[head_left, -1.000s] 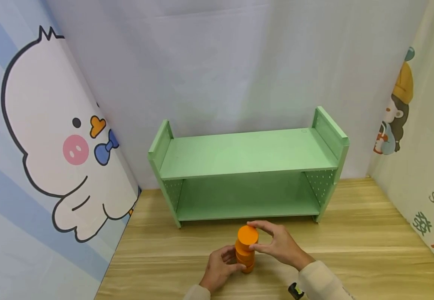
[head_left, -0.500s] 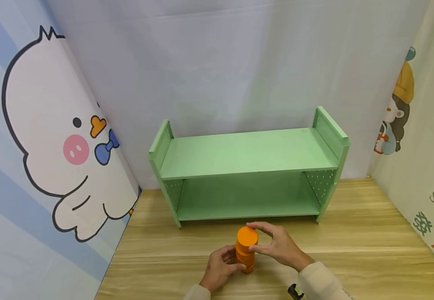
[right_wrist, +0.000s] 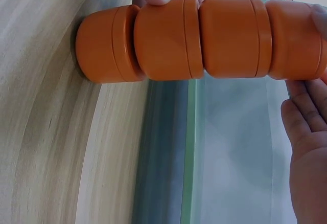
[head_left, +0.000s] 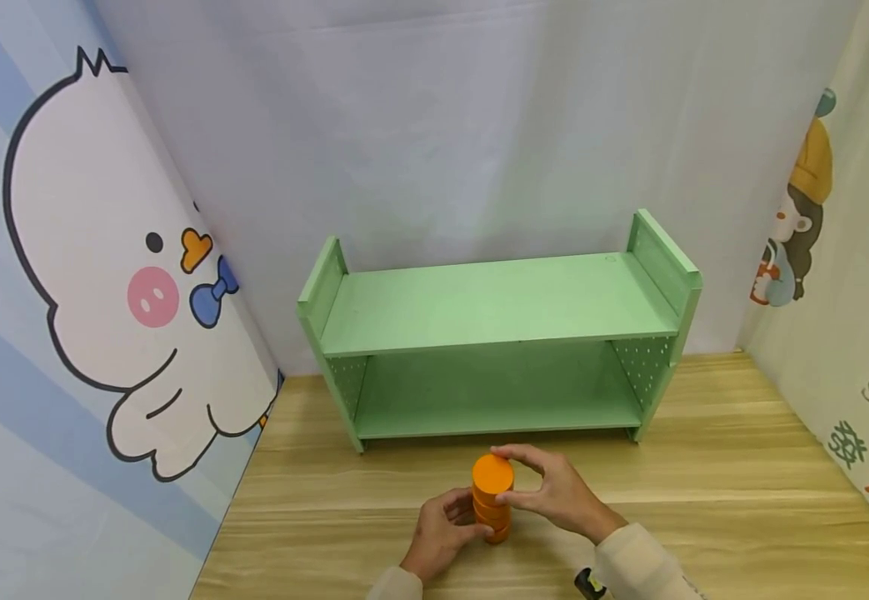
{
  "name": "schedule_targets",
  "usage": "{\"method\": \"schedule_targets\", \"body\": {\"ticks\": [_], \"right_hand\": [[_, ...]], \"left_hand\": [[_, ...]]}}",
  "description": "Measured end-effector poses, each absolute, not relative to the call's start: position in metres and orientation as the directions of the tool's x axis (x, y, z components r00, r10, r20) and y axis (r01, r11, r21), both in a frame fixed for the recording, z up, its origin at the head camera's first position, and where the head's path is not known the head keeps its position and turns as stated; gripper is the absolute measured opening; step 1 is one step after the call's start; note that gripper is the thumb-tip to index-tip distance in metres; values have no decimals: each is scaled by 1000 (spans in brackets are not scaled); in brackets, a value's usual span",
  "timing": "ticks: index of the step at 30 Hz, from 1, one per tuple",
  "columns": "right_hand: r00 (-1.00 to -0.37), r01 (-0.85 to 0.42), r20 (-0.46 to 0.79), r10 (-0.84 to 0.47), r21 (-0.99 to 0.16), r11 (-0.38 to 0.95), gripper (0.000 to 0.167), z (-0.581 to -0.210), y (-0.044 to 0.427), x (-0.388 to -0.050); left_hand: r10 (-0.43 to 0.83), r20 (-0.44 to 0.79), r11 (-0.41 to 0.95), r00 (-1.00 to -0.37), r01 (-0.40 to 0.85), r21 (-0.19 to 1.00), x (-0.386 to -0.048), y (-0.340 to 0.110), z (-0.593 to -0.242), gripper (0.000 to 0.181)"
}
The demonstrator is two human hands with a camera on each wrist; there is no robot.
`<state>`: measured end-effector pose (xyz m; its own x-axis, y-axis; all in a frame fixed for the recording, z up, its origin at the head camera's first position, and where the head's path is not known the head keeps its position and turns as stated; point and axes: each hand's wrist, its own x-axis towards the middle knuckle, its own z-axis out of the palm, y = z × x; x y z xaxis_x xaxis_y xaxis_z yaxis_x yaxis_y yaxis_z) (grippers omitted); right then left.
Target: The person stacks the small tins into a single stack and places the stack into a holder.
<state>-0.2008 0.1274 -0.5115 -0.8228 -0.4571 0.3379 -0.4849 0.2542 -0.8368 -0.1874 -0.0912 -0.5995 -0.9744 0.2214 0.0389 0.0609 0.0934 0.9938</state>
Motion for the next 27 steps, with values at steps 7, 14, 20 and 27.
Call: {"method": "schedule_targets", "body": {"ticks": [7, 14, 20, 27], "right_hand": [[-824, -491, 346, -449, -832, 260, 52, -514, 128, -200], [-819, -504, 364, -443, -825, 255, 54, -515, 126, -199], [-821, -501, 360, -443, -827, 257, 62, -517, 131, -198], [-825, -476, 318, -466, -836, 273, 67, -531, 141, -199]], "left_hand": [[222, 43, 108, -974, 68, 992, -186, -91, -598, 52], [237, 83, 110, -968, 112, 988, -185, -91, -597, 51], [263, 117, 119, -958, 152, 981, -185, -92, -599, 51], [283, 148, 154, -948, 197, 968, -186, -94, -599, 52]]}}
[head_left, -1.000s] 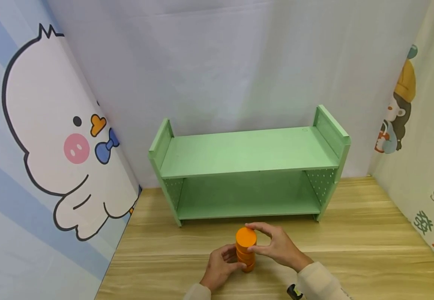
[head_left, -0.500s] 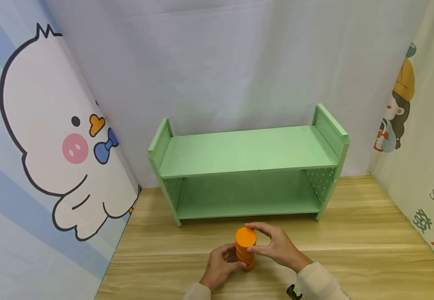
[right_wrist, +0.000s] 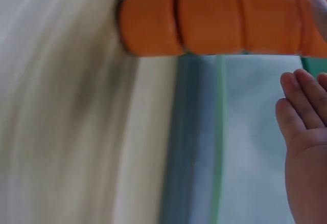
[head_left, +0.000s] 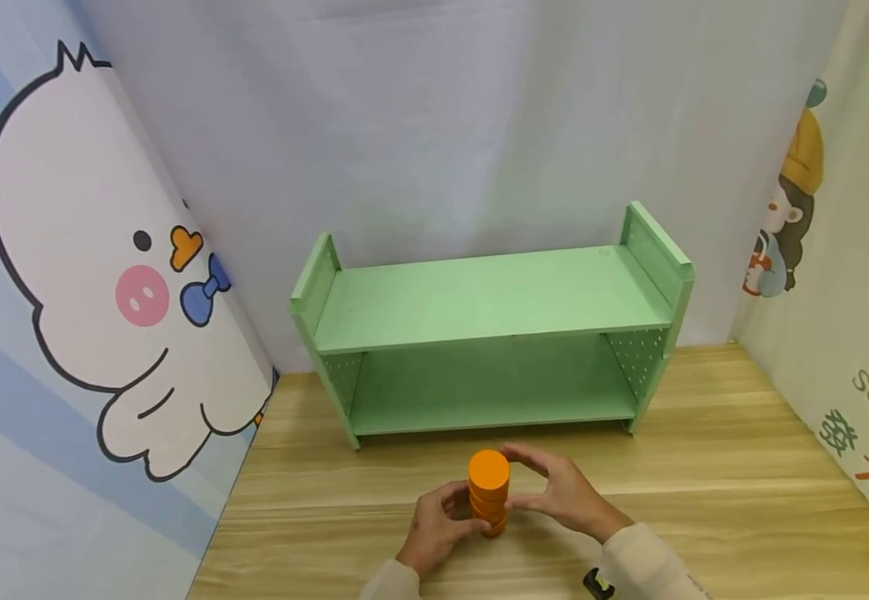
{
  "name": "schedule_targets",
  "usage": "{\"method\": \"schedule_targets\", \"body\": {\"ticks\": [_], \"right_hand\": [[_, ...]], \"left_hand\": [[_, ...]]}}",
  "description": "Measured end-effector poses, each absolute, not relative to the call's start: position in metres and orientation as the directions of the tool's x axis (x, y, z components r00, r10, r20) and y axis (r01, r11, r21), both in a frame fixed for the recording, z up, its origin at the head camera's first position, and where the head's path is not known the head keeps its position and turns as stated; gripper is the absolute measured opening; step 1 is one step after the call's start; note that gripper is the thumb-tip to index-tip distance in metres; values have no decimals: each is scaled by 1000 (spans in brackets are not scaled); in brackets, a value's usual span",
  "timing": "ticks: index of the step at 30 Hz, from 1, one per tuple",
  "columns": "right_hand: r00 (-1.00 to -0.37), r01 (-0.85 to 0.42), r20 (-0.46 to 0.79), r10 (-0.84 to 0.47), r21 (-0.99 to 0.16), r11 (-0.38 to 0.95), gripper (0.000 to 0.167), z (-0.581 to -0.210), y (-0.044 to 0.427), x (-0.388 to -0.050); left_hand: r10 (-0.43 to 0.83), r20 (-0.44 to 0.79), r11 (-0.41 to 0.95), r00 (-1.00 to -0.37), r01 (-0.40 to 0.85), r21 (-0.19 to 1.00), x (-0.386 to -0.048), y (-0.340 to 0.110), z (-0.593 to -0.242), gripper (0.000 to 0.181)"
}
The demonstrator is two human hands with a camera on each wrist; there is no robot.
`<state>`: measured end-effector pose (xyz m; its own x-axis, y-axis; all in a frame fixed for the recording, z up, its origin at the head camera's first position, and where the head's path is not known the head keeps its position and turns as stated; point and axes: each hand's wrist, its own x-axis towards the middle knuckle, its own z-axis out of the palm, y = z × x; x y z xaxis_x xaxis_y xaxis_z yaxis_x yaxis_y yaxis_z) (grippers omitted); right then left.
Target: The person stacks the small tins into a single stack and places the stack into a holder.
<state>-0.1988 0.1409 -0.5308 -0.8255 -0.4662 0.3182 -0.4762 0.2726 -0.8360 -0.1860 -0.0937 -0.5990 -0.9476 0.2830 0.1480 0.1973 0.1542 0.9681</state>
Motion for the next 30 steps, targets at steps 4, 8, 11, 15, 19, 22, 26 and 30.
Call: {"method": "schedule_targets", "body": {"ticks": [4, 8, 11, 15, 19, 22, 26, 30], "right_hand": [[-832, -432, 249, -495, -852, 297, 66, -543, 144, -200], [-827, -428, 221, -517, -843, 325, 65, -554, 143, -200], [-823, -435, 207, -529, -829, 353, 65, -559, 142, -200], [-826, -421, 170, -537, -820, 388, 65, -565, 140, -200], [-837, -382, 130, -531, -835, 397, 65, -570, 138, -201], [-838, -365, 119, -532, -848, 385, 65, -572, 137, -202], [-835, -355, 112, -539, -857, 373, 64, -576, 135, -203], [-835, -345, 108, -540, -867, 360, 62, -581, 133, -203]], "left_hand": [[291, 158, 185, -944, 217, 958, -187, -96, -598, 54], [306, 160, 212, -939, 231, 950, -188, -97, -597, 56], [311, 149, 227, -939, 226, 947, -188, -98, -598, 56], [315, 136, 237, -939, 216, 947, -189, -98, -598, 57], [315, 122, 249, -941, 206, 946, -189, -98, -600, 57], [315, 127, 244, -941, 209, 947, -189, -98, -600, 56], [312, 135, 242, -940, 216, 946, -189, -98, -600, 56], [308, 133, 275, -942, 222, 935, -189, -97, -601, 55]]}}
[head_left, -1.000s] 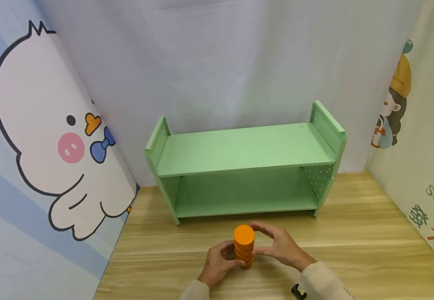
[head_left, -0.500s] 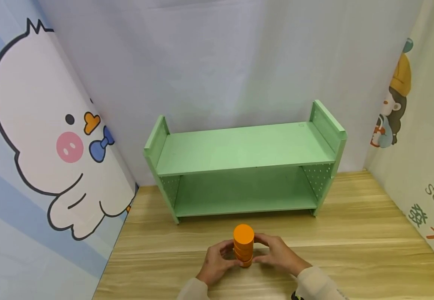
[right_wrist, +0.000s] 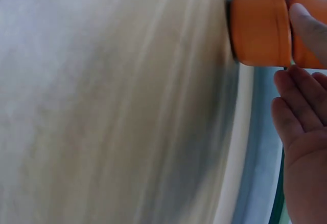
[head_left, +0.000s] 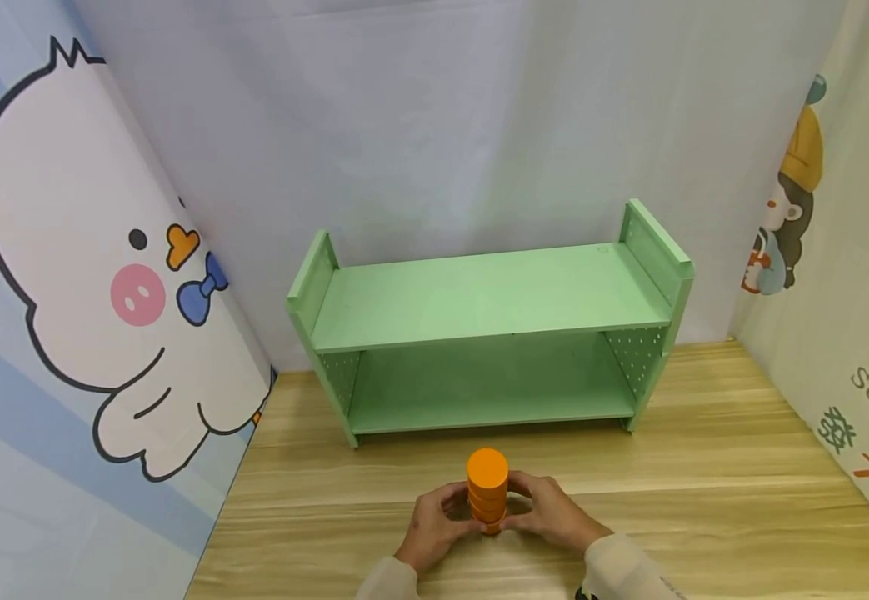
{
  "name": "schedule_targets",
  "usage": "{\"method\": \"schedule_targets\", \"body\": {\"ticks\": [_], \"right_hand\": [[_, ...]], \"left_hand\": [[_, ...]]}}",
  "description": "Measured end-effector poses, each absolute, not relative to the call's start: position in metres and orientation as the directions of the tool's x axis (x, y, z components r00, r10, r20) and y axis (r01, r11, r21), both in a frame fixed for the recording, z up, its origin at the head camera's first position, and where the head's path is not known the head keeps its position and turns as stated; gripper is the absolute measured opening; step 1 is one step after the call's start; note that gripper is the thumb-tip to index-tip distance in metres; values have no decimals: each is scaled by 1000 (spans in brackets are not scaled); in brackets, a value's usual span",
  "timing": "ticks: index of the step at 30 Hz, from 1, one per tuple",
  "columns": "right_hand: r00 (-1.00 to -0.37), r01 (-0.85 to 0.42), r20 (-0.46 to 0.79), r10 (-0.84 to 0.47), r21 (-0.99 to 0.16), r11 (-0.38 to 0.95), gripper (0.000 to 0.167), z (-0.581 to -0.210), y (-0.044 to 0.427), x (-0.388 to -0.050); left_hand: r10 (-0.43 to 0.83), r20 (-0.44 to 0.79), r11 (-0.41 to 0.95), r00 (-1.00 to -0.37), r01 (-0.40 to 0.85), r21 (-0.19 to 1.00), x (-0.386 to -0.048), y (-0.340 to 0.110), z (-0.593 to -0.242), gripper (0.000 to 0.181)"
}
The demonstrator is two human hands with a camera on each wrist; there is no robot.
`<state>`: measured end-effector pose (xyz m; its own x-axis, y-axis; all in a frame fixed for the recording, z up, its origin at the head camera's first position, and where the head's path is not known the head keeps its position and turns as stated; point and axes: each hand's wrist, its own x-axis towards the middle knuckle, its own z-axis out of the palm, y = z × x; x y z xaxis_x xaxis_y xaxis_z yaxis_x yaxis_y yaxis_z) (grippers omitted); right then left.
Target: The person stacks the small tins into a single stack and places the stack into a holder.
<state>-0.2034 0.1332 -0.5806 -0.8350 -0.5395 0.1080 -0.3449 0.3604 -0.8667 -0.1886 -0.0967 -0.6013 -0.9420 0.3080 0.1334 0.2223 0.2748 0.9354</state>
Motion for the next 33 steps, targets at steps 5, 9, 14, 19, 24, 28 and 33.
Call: {"method": "schedule_targets", "body": {"ticks": [5, 9, 14, 19, 24, 28, 33], "right_hand": [[-841, -327, 109, -530, -883, 337, 59, -586, 131, -204], [-851, -320, 118, -512, -889, 326, 59, -590, 129, -204], [-857, -311, 121, -502, -897, 315, 58, -593, 128, -205], [-858, -309, 124, -498, -899, 309, 57, -593, 127, -204], [-858, -300, 113, -500, -902, 310, 56, -593, 126, -203], [-859, -298, 110, -499, -901, 316, 55, -592, 127, -203], [-860, -310, 119, -497, -894, 322, 54, -591, 127, -202]], "left_hand": [[302, 146, 298, -942, 238, 924, -190, -94, -603, 53], [302, 146, 286, -942, 236, 929, -190, -94, -601, 53], [305, 142, 245, -942, 222, 944, -190, -97, -600, 53], [297, 137, 250, -945, 215, 944, -190, -97, -602, 53], [300, 158, 244, -941, 236, 941, -189, -98, -603, 53], [304, 152, 230, -940, 227, 946, -188, -98, -602, 52], [304, 132, 221, -943, 205, 953, -189, -97, -601, 52]]}}
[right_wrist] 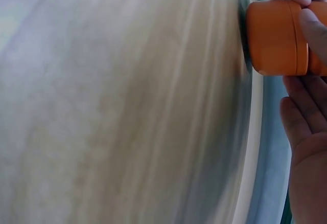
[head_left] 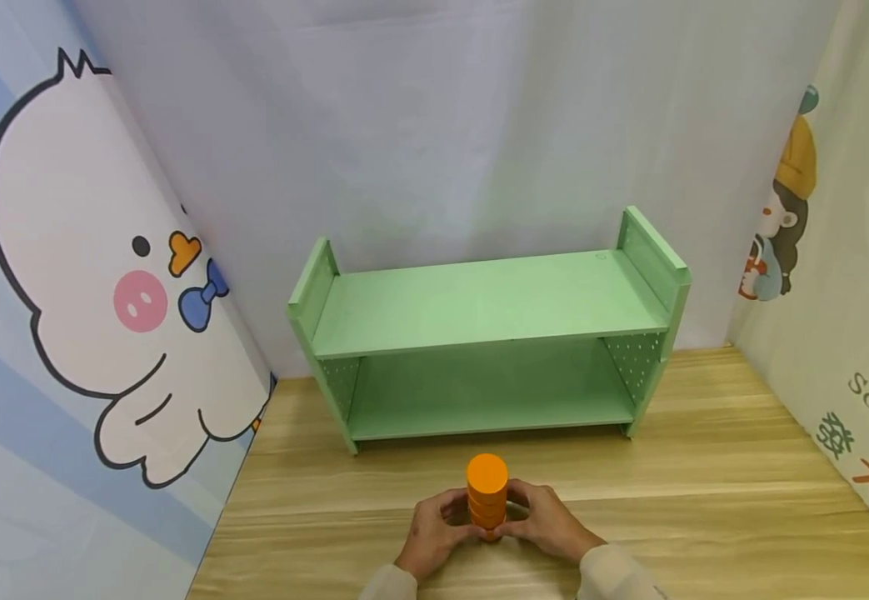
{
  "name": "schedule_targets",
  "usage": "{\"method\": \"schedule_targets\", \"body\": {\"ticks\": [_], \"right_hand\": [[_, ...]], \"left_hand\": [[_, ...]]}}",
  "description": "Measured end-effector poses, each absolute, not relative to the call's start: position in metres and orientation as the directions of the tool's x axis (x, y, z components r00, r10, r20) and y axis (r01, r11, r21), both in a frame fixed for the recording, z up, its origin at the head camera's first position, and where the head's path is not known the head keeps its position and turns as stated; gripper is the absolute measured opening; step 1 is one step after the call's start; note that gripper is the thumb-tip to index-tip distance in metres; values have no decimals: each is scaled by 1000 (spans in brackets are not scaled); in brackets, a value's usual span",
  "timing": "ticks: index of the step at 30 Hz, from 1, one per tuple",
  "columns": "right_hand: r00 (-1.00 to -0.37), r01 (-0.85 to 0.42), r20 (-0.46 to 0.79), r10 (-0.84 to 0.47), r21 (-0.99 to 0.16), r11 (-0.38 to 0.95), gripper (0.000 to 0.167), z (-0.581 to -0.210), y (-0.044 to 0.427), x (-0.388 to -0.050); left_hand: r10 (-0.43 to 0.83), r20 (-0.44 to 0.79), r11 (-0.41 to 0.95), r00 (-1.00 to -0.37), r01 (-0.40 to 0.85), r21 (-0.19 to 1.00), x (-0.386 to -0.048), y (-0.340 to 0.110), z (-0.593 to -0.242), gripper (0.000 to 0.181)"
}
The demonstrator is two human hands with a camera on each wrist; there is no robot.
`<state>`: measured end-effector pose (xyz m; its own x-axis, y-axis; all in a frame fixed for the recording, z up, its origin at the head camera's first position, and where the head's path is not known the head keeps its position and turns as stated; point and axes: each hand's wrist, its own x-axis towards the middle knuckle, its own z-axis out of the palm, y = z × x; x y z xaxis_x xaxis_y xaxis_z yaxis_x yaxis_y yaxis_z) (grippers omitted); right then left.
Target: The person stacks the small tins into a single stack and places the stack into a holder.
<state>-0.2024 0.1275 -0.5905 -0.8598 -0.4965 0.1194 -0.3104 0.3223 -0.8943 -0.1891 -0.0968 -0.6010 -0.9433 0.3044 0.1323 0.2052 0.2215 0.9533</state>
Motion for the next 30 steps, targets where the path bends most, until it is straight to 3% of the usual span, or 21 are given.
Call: {"method": "schedule_targets", "body": {"ticks": [30], "right_hand": [[-861, -332, 129, -492, -876, 351, 57, -574, 137, -199]], "left_hand": [[356, 156, 221, -921, 245, 944, -194, -93, -586, 52]]}}
